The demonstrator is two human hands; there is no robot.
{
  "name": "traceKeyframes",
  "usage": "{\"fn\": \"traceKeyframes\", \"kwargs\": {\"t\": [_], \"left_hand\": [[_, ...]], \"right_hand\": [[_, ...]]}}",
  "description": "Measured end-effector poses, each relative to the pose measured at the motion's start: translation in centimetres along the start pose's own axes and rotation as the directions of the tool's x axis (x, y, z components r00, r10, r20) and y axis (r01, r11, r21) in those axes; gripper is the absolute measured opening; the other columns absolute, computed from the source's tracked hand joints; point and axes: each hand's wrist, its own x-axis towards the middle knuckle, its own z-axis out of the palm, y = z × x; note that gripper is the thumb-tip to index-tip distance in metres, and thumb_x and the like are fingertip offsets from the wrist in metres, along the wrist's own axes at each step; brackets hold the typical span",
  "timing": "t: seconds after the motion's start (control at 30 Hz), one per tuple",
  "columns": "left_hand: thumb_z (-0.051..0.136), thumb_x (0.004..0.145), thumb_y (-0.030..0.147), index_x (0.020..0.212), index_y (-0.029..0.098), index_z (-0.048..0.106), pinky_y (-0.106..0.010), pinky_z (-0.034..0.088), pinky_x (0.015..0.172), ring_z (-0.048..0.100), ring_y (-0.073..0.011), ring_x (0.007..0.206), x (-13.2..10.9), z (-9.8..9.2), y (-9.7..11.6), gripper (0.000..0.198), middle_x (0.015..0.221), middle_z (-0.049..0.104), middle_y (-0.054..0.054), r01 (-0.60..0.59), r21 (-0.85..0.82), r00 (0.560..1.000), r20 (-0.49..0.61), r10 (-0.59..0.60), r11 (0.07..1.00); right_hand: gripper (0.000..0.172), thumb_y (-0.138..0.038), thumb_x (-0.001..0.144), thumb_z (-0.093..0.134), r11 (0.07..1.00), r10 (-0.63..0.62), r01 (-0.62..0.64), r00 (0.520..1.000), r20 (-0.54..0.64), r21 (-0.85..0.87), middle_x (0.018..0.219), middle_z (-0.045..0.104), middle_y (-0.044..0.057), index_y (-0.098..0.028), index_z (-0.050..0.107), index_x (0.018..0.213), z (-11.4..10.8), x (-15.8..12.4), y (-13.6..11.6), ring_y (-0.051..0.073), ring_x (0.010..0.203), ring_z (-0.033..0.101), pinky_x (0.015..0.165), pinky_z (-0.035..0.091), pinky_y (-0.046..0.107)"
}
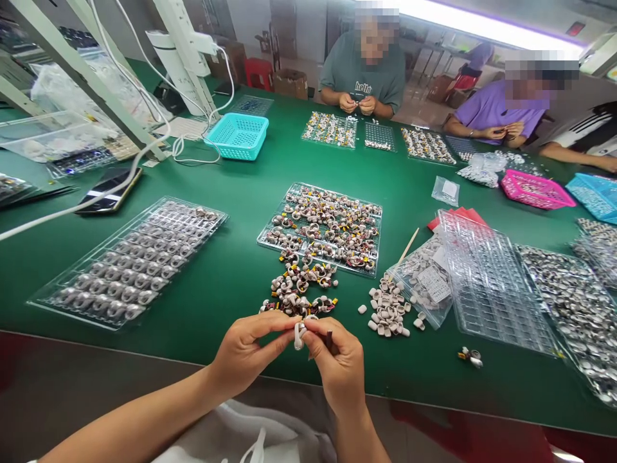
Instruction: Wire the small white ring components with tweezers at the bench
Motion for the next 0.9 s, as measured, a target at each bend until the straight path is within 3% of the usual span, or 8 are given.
{"fn": "traceKeyframes", "kwargs": {"t": [0.23,0.6,0.77,0.9], "left_hand": [[0.065,0.086,0.007,0.102,0.017,0.076,-0.02,0.056,0.07,0.073,-0.0146,0.074,0.2,-0.2,0.0,0.022,0.085,0.078,-0.006,0.007,0.044,0.997,0.073,-0.01,0.999],[0.057,0.09,0.003,0.116,0.02,0.071,-0.02,0.056,0.077,0.073,-0.0131,0.082,-0.1,-0.4,-0.3,0.034,0.093,0.078,-0.005,-0.045,0.038,0.992,0.118,0.04,0.998],[0.053,0.092,0.006,0.124,0.022,0.068,-0.024,0.057,0.079,0.072,-0.0147,0.083,-0.1,-0.4,0.6,0.038,0.093,0.077,-0.007,-0.008,0.006,0.989,0.146,0.007,1.0],[0.06,0.09,0.01,0.119,0.021,0.072,-0.025,0.058,0.079,0.073,-0.0168,0.083,0.0,-0.4,0.9,0.033,0.094,0.078,-0.009,0.032,-0.024,0.991,0.134,-0.029,0.999]], "right_hand": [[0.02,-0.032,0.089,0.068,0.996,0.09,-0.09,0.991,0.096,-0.005,0.088,0.066,0.002,-0.028,0.077,0.107,-0.6,0.5,-0.3,0.01,0.064,0.057,0.053,0.05,0.02],[0.02,-0.032,0.089,0.067,0.997,0.063,-0.058,0.995,0.073,-0.059,0.086,0.065,0.002,-0.026,0.077,0.106,-0.5,0.4,-0.1,0.009,0.06,0.055,0.051,0.047,0.021],[0.023,-0.03,0.091,0.064,0.988,0.021,-0.008,0.997,0.078,-0.155,0.083,0.064,0.003,-0.023,0.075,0.109,-0.7,0.2,-0.4,0.01,0.06,0.053,0.051,0.045,0.022],[0.02,-0.028,0.092,0.063,0.982,-0.014,0.037,0.992,0.122,-0.185,0.089,0.066,0.005,-0.024,0.075,0.108,-1.0,0.1,-0.7,0.012,0.063,0.057,0.051,0.045,0.022]]}}
